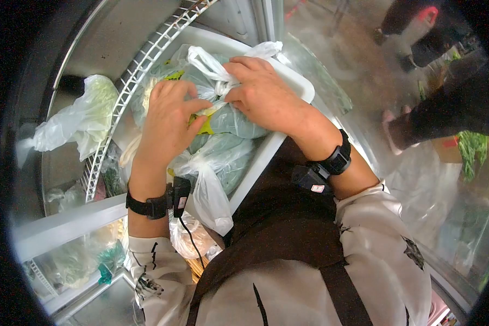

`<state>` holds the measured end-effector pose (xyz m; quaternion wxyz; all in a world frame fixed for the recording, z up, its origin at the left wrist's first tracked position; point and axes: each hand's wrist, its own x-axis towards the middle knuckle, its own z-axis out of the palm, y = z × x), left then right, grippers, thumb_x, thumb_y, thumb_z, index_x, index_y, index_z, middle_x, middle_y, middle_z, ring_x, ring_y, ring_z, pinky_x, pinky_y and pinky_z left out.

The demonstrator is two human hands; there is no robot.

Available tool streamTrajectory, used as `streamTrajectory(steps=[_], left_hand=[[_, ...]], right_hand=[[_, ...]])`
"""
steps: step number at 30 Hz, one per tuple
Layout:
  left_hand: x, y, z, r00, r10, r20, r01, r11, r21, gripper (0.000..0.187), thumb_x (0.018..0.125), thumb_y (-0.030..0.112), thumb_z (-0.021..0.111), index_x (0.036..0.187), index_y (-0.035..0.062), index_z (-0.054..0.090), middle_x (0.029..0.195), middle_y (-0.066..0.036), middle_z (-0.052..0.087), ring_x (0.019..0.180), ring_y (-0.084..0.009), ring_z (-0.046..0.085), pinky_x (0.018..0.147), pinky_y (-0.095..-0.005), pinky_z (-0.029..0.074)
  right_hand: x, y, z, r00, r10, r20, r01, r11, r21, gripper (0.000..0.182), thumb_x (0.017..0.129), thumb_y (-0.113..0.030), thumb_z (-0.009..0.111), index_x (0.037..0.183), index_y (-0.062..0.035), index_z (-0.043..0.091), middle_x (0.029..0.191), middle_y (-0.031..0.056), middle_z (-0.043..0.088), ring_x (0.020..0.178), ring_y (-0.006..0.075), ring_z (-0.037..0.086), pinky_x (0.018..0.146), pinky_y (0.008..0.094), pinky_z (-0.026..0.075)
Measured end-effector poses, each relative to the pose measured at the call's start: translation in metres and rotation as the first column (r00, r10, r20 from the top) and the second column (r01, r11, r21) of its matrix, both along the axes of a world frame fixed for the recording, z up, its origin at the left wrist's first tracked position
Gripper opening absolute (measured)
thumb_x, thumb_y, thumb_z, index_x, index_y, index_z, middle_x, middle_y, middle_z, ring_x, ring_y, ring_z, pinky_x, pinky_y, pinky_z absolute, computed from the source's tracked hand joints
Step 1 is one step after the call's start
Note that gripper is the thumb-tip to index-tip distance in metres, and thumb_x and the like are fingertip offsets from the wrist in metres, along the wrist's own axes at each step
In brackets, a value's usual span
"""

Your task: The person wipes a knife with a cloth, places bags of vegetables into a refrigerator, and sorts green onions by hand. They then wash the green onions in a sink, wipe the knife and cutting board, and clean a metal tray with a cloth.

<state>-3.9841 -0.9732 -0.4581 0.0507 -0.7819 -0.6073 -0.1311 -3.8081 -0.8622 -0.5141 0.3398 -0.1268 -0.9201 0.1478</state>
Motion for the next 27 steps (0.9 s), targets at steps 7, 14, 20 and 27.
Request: streamTrajectory(steps=[7, 14, 20, 27], left_hand=[[-0.005, 0.025, -0.009, 0.812, 0.249, 0.528, -0.174, 0.967, -0.189, 0.036, 0.072, 0.016, 0.071, 0.105, 0.0065, 0.063, 0.101, -0.009, 0.057, 0.098, -0.0266, 0.052, 0.086, -0.0366, 0.041], [0.008, 0.058, -0.018, 0.935, -0.016, 0.355, -0.004, 0.998, 0.055, 0.042, 0.072, 0.013, 0.071, 0.111, 0.0026, 0.059, 0.105, -0.011, 0.056, 0.098, -0.0239, 0.052, 0.081, -0.0342, 0.044], [-0.002, 0.053, -0.026, 0.837, 0.193, 0.513, -0.104, 0.975, -0.197, 0.022, 0.075, 0.016, 0.068, 0.091, 0.001, 0.067, 0.087, -0.01, 0.061, 0.08, -0.025, 0.058, 0.072, -0.033, 0.045], [-0.012, 0.05, -0.026, 0.38, 0.268, 0.885, -0.036, 0.961, -0.276, 0.02, 0.083, 0.016, 0.064, 0.094, -0.0004, 0.067, 0.083, -0.002, 0.066, 0.071, -0.0089, 0.056, 0.07, -0.0241, 0.045]], right_hand=[[0.012, 0.002, 0.01, 0.926, -0.283, -0.25, 0.181, 0.913, -0.365, 0.036, 0.068, 0.0, 0.062, 0.103, -0.0065, 0.059, 0.109, 0.0136, 0.057, 0.102, 0.0311, 0.053, 0.088, 0.0398, 0.042], [0.004, 0.019, 0.014, 0.923, -0.365, 0.122, 0.371, 0.928, -0.028, 0.039, 0.068, 0.004, 0.057, 0.106, -0.0045, 0.057, 0.106, 0.012, 0.057, 0.101, 0.0321, 0.053, 0.087, 0.0419, 0.043], [-0.003, 0.014, 0.022, 0.99, -0.033, -0.136, 0.022, 0.996, -0.086, 0.028, 0.078, -0.002, 0.062, 0.105, -0.0023, 0.059, 0.116, 0.0108, 0.058, 0.104, 0.0279, 0.055, 0.09, 0.0369, 0.043], [0.004, 0.005, 0.012, 0.852, -0.074, -0.518, -0.433, 0.457, -0.777, 0.021, 0.094, -0.018, 0.049, 0.102, -0.0014, 0.06, 0.098, 0.003, 0.064, 0.092, 0.0083, 0.055, 0.084, 0.0264, 0.044]])
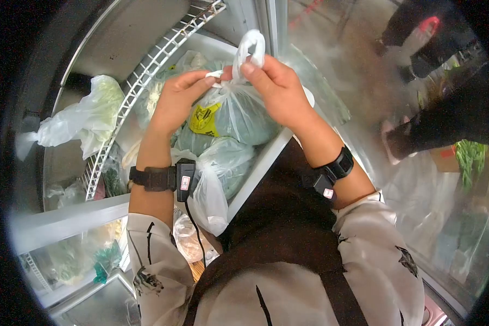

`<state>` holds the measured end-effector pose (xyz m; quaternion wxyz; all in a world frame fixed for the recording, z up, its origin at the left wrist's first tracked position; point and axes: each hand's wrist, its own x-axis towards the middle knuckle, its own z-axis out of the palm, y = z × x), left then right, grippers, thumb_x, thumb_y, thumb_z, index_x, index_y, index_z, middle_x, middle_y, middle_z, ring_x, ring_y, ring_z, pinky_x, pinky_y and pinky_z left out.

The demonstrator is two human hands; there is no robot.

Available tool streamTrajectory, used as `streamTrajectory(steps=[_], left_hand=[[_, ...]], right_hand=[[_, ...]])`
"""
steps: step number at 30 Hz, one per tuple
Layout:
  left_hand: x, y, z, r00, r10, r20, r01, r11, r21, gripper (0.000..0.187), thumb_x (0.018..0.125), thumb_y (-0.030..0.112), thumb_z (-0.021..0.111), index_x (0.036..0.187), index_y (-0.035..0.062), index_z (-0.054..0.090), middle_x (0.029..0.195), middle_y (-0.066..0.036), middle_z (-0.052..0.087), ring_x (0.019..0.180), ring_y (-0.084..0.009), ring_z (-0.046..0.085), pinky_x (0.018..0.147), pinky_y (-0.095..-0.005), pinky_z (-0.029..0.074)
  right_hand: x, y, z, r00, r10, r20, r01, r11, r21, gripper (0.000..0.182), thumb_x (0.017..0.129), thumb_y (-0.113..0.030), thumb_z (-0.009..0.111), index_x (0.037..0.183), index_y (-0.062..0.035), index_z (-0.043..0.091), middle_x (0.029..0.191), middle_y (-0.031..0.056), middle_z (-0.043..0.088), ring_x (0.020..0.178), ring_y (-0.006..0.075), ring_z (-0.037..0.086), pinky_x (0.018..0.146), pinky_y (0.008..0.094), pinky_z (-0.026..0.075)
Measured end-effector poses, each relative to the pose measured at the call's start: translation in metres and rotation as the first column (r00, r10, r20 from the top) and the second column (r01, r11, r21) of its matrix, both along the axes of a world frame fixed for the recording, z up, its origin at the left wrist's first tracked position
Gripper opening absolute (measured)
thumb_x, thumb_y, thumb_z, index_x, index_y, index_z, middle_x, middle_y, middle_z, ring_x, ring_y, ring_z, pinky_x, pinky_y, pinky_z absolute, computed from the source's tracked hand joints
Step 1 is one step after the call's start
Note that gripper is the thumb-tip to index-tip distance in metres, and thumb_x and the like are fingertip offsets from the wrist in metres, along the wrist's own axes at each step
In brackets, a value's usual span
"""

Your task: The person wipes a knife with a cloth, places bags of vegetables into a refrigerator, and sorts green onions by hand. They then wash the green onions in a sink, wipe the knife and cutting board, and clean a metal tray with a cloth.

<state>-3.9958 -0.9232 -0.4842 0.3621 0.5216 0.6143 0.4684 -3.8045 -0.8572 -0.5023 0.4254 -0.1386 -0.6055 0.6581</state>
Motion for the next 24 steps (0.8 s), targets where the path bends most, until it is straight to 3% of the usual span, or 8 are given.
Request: streamTrajectory(steps=[9, 12, 15, 18, 19, 21, 22, 24], left_hand=[[-0.003, 0.002, -0.008, 0.99, 0.14, 0.013, -0.139, 0.987, -0.083, 0.024, 0.089, 0.021, 0.055, 0.09, 0.0012, 0.068, 0.084, -0.003, 0.065, 0.078, -0.0109, 0.055, 0.075, -0.0236, 0.044], [0.004, 0.001, -0.003, 0.983, 0.118, 0.142, -0.118, 0.993, -0.007, 0.024, 0.09, 0.021, 0.052, 0.095, 0.0014, 0.065, 0.083, -0.005, 0.065, 0.079, -0.0105, 0.055, 0.077, -0.0231, 0.042], [0.014, 0.0, 0.005, 0.989, 0.018, 0.148, -0.039, 0.99, 0.139, 0.023, 0.091, 0.021, 0.051, 0.097, 0.0016, 0.063, 0.084, -0.006, 0.065, 0.082, -0.0099, 0.055, 0.08, -0.0237, 0.042], [0.022, 0.002, 0.003, 0.99, -0.044, 0.132, 0.027, 0.992, 0.127, 0.023, 0.092, 0.021, 0.05, 0.093, 0.0026, 0.062, 0.092, -0.005, 0.065, 0.087, -0.0085, 0.054, 0.081, -0.0241, 0.041], [0.025, 0.005, 0.002, 0.988, -0.065, 0.141, 0.051, 0.994, 0.101, 0.023, 0.093, 0.022, 0.049, 0.091, 0.003, 0.062, 0.095, -0.004, 0.065, 0.089, -0.0079, 0.053, 0.082, -0.0241, 0.041], [0.035, 0.006, 0.006, 0.998, 0.023, 0.058, -0.023, 1.0, -0.005, 0.019, 0.09, 0.021, 0.053, 0.09, 0.0037, 0.062, 0.091, -0.004, 0.065, 0.091, -0.0114, 0.054, 0.087, -0.0287, 0.039], [0.038, 0.006, 0.008, 0.998, 0.061, 0.014, -0.06, 0.997, -0.056, 0.018, 0.088, 0.021, 0.055, 0.089, 0.0041, 0.062, 0.09, -0.003, 0.065, 0.091, -0.0131, 0.055, 0.089, -0.031, 0.038], [0.036, 0.008, 0.004, 0.809, 0.076, -0.583, 0.108, 0.956, 0.273, 0.016, 0.083, 0.019, 0.059, 0.089, 0.0046, 0.063, 0.08, -0.004, 0.063, 0.088, -0.0188, 0.056, 0.093, -0.0366, 0.035]], right_hand=[[0.006, 0.006, -0.015, 0.833, -0.439, 0.337, 0.082, 0.701, 0.709, 0.017, 0.09, -0.015, 0.051, 0.087, -0.0022, 0.06, 0.073, 0.0081, 0.058, 0.071, 0.0243, 0.055, 0.078, 0.0314, 0.043], [0.006, 0.004, 0.002, 0.858, -0.179, 0.481, 0.031, 0.953, 0.3, 0.018, 0.094, -0.015, 0.047, 0.098, -0.0012, 0.058, 0.077, -0.0002, 0.057, 0.072, 0.0111, 0.051, 0.08, 0.0285, 0.042], [0.009, 0.006, -0.002, 0.943, -0.181, 0.28, 0.131, 0.973, 0.19, 0.019, 0.094, -0.017, 0.049, 0.097, -0.0005, 0.059, 0.079, 0.0008, 0.056, 0.073, 0.0103, 0.049, 0.075, 0.0282, 0.041], [0.012, 0.009, 0.0, 0.824, -0.551, 0.133, 0.292, 0.614, 0.733, 0.017, 0.088, -0.015, 0.053, 0.088, 0.0004, 0.06, 0.079, 0.0107, 0.055, 0.076, 0.0219, 0.053, 0.072, 0.0308, 0.043], [0.012, 0.006, 0.002, 0.877, -0.445, 0.181, 0.263, 0.76, 0.595, 0.016, 0.088, -0.014, 0.053, 0.089, 0.0004, 0.06, 0.08, 0.0104, 0.055, 0.077, 0.0222, 0.053, 0.072, 0.031, 0.043], [0.014, -0.006, 0.013, 0.955, -0.208, 0.212, 0.15, 0.954, 0.261, 0.015, 0.088, -0.013, 0.053, 0.09, 0.0005, 0.059, 0.084, 0.0098, 0.054, 0.078, 0.0227, 0.052, 0.073, 0.0313, 0.042], [0.014, -0.004, 0.013, 0.963, -0.201, 0.177, 0.13, 0.928, 0.349, 0.014, 0.088, -0.012, 0.052, 0.091, 0.0002, 0.059, 0.085, 0.0101, 0.055, 0.079, 0.0239, 0.053, 0.074, 0.0318, 0.043], [0.01, -0.002, 0.01, 0.978, -0.176, 0.11, 0.096, 0.854, 0.511, 0.012, 0.087, -0.01, 0.051, 0.093, -0.0004, 0.058, 0.087, 0.0106, 0.056, 0.082, 0.0263, 0.054, 0.076, 0.033, 0.043]])
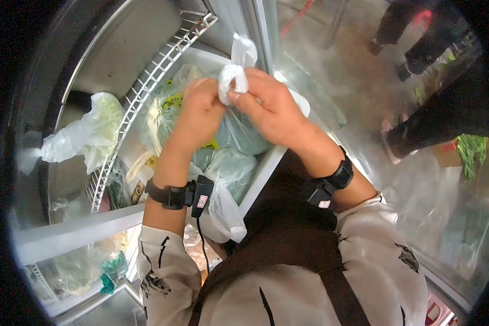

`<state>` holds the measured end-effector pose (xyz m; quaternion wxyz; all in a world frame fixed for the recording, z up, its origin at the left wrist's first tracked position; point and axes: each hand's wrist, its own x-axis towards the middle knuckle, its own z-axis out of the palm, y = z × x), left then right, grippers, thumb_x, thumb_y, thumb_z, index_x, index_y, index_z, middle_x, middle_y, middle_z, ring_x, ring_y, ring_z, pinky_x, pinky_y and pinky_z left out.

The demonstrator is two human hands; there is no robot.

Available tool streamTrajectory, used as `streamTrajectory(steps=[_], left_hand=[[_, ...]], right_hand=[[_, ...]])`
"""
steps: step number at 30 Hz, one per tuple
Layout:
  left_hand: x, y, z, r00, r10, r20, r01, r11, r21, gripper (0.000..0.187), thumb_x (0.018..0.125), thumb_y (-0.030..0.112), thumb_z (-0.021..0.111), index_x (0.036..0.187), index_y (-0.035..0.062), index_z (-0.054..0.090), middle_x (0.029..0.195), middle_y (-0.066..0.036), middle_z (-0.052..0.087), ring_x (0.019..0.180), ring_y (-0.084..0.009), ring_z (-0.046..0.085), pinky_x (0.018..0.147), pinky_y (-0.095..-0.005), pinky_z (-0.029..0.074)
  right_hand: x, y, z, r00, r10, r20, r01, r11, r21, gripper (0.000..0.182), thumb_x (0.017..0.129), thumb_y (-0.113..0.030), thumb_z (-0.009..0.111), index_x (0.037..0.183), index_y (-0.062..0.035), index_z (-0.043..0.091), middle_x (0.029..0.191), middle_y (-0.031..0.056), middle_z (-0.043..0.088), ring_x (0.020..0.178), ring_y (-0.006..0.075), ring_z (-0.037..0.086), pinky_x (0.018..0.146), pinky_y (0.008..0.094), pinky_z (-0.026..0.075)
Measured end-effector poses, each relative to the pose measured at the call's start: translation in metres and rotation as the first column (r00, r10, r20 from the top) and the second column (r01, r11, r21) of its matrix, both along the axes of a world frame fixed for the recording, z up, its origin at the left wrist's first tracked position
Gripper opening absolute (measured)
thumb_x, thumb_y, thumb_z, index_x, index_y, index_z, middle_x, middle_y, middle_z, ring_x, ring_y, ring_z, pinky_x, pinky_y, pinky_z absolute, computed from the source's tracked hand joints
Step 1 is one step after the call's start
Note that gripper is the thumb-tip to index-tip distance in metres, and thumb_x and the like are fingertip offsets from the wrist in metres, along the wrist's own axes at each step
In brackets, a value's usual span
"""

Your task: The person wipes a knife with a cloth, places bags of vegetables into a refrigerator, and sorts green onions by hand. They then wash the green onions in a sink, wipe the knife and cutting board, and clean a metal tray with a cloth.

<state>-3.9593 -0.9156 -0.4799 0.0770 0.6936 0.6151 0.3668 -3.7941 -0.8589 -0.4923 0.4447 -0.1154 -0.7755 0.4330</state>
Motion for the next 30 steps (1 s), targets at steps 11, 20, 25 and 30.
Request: streamTrajectory(steps=[11, 20, 25, 30], left_hand=[[-0.009, -0.008, 0.014, 0.764, 0.191, 0.616, 0.101, 0.908, -0.406, 0.017, 0.078, 0.012, 0.066, 0.088, -0.0026, 0.066, 0.086, -0.01, 0.067, 0.079, -0.0155, 0.063, 0.078, -0.0309, 0.047], [-0.022, -0.009, -0.008, 0.99, -0.059, 0.126, 0.054, 0.998, 0.039, 0.014, 0.066, -0.001, 0.066, 0.077, 0.0065, 0.061, 0.078, -0.005, 0.061, 0.081, -0.021, 0.058, 0.073, -0.031, 0.045], [-0.02, 0.001, 0.008, 0.96, -0.007, -0.279, 0.104, 0.937, 0.334, 0.026, 0.06, -0.008, 0.059, 0.08, 0.0088, 0.056, 0.081, -0.005, 0.057, 0.08, -0.0287, 0.056, 0.068, -0.0374, 0.047], [-0.023, 0.011, 0.004, 0.947, 0.059, -0.316, 0.069, 0.922, 0.38, 0.029, 0.06, -0.005, 0.062, 0.084, 0.0104, 0.056, 0.085, -0.003, 0.055, 0.079, -0.0271, 0.057, 0.064, -0.0352, 0.048]], right_hand=[[-0.012, -0.001, 0.012, 0.876, -0.459, 0.152, 0.329, 0.797, 0.507, 0.028, 0.07, -0.005, 0.058, 0.098, -0.0046, 0.062, 0.09, 0.0127, 0.061, 0.077, 0.0277, 0.056, 0.068, 0.0392, 0.043], [-0.005, 0.009, 0.006, 0.976, -0.122, 0.179, 0.058, 0.943, 0.327, 0.013, 0.077, -0.009, 0.059, 0.087, -0.0027, 0.064, 0.085, 0.0158, 0.062, 0.081, 0.0313, 0.058, 0.074, 0.0397, 0.046], [-0.036, 0.028, -0.004, 0.99, -0.01, 0.144, 0.025, 0.994, -0.103, 0.018, 0.085, -0.001, 0.049, 0.101, 0.0006, 0.059, 0.09, 0.0084, 0.062, 0.083, 0.0147, 0.057, 0.076, 0.0269, 0.046], [-0.039, 0.04, -0.001, 0.972, 0.113, 0.208, -0.068, 0.974, -0.214, 0.021, 0.087, -0.003, 0.053, 0.106, -0.0002, 0.06, 0.087, 0.0052, 0.06, 0.078, 0.014, 0.056, 0.075, 0.0269, 0.046]])
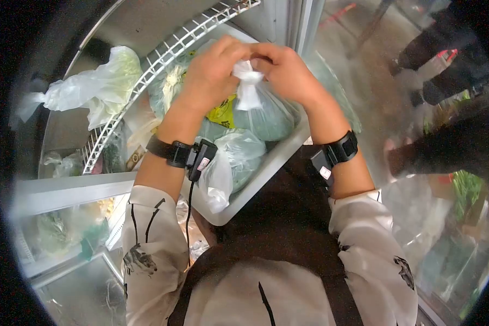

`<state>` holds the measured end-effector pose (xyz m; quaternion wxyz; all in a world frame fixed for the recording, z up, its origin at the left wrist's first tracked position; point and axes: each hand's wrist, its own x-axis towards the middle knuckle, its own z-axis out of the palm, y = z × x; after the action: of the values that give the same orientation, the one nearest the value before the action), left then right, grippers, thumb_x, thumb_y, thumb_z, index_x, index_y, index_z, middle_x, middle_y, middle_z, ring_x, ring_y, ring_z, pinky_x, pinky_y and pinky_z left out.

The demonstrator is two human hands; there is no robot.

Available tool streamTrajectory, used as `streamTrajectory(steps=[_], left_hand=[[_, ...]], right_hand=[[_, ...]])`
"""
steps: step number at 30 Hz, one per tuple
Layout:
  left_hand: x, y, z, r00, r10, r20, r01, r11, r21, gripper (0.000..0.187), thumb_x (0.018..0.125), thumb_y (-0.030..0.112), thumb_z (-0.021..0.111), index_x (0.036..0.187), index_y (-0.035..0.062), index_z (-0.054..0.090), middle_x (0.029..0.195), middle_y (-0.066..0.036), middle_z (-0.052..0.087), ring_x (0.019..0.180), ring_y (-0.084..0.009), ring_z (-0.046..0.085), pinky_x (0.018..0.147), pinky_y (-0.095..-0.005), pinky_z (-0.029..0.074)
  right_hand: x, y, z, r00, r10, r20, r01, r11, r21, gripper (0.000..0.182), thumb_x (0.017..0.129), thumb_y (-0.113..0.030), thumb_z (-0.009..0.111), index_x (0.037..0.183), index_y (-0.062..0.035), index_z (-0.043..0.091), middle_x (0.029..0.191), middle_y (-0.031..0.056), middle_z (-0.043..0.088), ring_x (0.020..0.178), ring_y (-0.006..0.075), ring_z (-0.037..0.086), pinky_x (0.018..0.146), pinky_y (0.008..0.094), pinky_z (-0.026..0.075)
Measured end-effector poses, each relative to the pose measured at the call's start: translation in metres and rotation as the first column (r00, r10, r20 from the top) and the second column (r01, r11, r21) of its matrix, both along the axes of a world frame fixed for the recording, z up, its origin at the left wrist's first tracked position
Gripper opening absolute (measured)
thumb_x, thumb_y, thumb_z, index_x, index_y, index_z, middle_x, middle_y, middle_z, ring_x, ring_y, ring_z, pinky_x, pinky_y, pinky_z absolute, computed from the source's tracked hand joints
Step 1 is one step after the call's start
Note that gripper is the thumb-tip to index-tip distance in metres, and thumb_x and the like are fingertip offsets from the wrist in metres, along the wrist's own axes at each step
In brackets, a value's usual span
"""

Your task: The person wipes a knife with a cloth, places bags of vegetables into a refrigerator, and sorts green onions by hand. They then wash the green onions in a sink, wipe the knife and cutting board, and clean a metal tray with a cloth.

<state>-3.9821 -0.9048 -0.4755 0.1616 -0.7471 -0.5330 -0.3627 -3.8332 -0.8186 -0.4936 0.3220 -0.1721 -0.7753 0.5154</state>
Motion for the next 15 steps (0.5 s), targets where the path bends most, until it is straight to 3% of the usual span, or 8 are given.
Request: streamTrajectory(steps=[1, 3, 6, 8, 9, 12, 13, 15], left_hand=[[-0.005, 0.001, 0.0, 1.0, 0.004, -0.026, -0.003, 0.998, 0.061, 0.029, 0.059, -0.005, 0.062, 0.082, 0.0113, 0.056, 0.08, -0.004, 0.054, 0.075, -0.0274, 0.059, 0.059, -0.0384, 0.048], [-0.011, -0.004, 0.002, 1.0, -0.011, -0.005, 0.011, 1.0, -0.005, 0.028, 0.059, -0.004, 0.064, 0.082, 0.0121, 0.057, 0.08, -0.003, 0.054, 0.074, -0.0272, 0.058, 0.059, -0.0382, 0.047], [-0.012, -0.01, 0.008, 0.998, -0.034, 0.061, 0.041, 0.993, -0.11, 0.018, 0.064, 0.004, 0.067, 0.078, 0.0119, 0.059, 0.076, -0.004, 0.055, 0.072, -0.0275, 0.058, 0.059, -0.0379, 0.046], [-0.016, -0.014, 0.013, 0.99, -0.063, 0.128, 0.085, 0.982, -0.169, 0.012, 0.067, 0.008, 0.067, 0.076, 0.011, 0.059, 0.074, -0.005, 0.055, 0.072, -0.0278, 0.058, 0.059, -0.038, 0.045], [-0.019, -0.018, 0.014, 0.991, -0.037, 0.126, 0.066, 0.97, -0.233, 0.017, 0.071, 0.011, 0.073, 0.075, 0.0038, 0.058, 0.076, -0.007, 0.058, 0.069, -0.0244, 0.057, 0.061, -0.0304, 0.045], [-0.02, -0.034, 0.006, 0.997, 0.066, 0.027, -0.057, 0.966, -0.251, 0.017, 0.071, 0.011, 0.073, 0.075, 0.0042, 0.058, 0.073, -0.006, 0.057, 0.068, -0.0253, 0.057, 0.061, -0.031, 0.045], [-0.02, -0.045, 0.002, 0.993, 0.101, 0.069, -0.069, 0.93, -0.36, 0.018, 0.072, 0.01, 0.073, 0.081, 0.0027, 0.059, 0.081, -0.006, 0.059, 0.075, -0.0229, 0.059, 0.067, -0.0303, 0.046], [-0.031, -0.065, -0.005, 0.973, 0.064, 0.223, 0.015, 0.942, -0.335, 0.023, 0.074, 0.01, 0.071, 0.092, 0.0024, 0.058, 0.093, -0.007, 0.06, 0.085, -0.0196, 0.058, 0.075, -0.0298, 0.045]], right_hand=[[0.001, 0.006, -0.003, 0.998, 0.041, 0.037, -0.041, 0.999, 0.02, 0.02, 0.088, -0.004, 0.053, 0.106, 0.0002, 0.06, 0.086, 0.0035, 0.06, 0.077, 0.0126, 0.054, 0.073, 0.0265, 0.046], [0.002, 0.004, -0.002, 0.995, 0.054, 0.082, -0.061, 0.994, 0.092, 0.016, 0.089, -0.004, 0.052, 0.103, 0.0007, 0.059, 0.086, 0.0015, 0.058, 0.076, 0.0106, 0.052, 0.07, 0.0264, 0.045], [0.0, 0.0, -0.002, 0.993, -0.018, 0.117, -0.02, 0.949, 0.315, 0.01, 0.087, -0.003, 0.052, 0.095, 0.0009, 0.058, 0.086, 0.0049, 0.058, 0.075, 0.0164, 0.054, 0.07, 0.0289, 0.045], [0.001, -0.003, 0.0, 0.986, -0.107, 0.126, 0.03, 0.865, 0.501, 0.012, 0.083, -0.006, 0.054, 0.093, 0.0008, 0.058, 0.089, 0.0112, 0.059, 0.083, 0.0275, 0.056, 0.074, 0.036, 0.045], [0.001, -0.004, 0.0, 0.981, -0.151, 0.125, 0.05, 0.808, 0.587, 0.013, 0.081, -0.007, 0.055, 0.091, 0.0007, 0.058, 0.091, 0.0144, 0.059, 0.087, 0.0331, 0.057, 0.077, 0.0396, 0.045], [0.013, 0.002, -0.007, 0.91, -0.321, 0.262, 0.036, 0.692, 0.721, 0.013, 0.081, -0.008, 0.055, 0.09, -0.0002, 0.058, 0.094, 0.0147, 0.059, 0.09, 0.0351, 0.057, 0.078, 0.0429, 0.045], [0.016, 0.002, -0.008, 0.871, -0.376, 0.315, 0.029, 0.68, 0.733, 0.014, 0.08, -0.009, 0.056, 0.091, -0.0008, 0.058, 0.094, 0.0147, 0.059, 0.091, 0.0349, 0.056, 0.079, 0.0437, 0.044], [0.017, -0.002, -0.003, 0.778, -0.468, 0.42, -0.007, 0.661, 0.75, 0.017, 0.077, -0.009, 0.058, 0.093, -0.0019, 0.059, 0.093, 0.0147, 0.058, 0.092, 0.0345, 0.056, 0.08, 0.0455, 0.044]])
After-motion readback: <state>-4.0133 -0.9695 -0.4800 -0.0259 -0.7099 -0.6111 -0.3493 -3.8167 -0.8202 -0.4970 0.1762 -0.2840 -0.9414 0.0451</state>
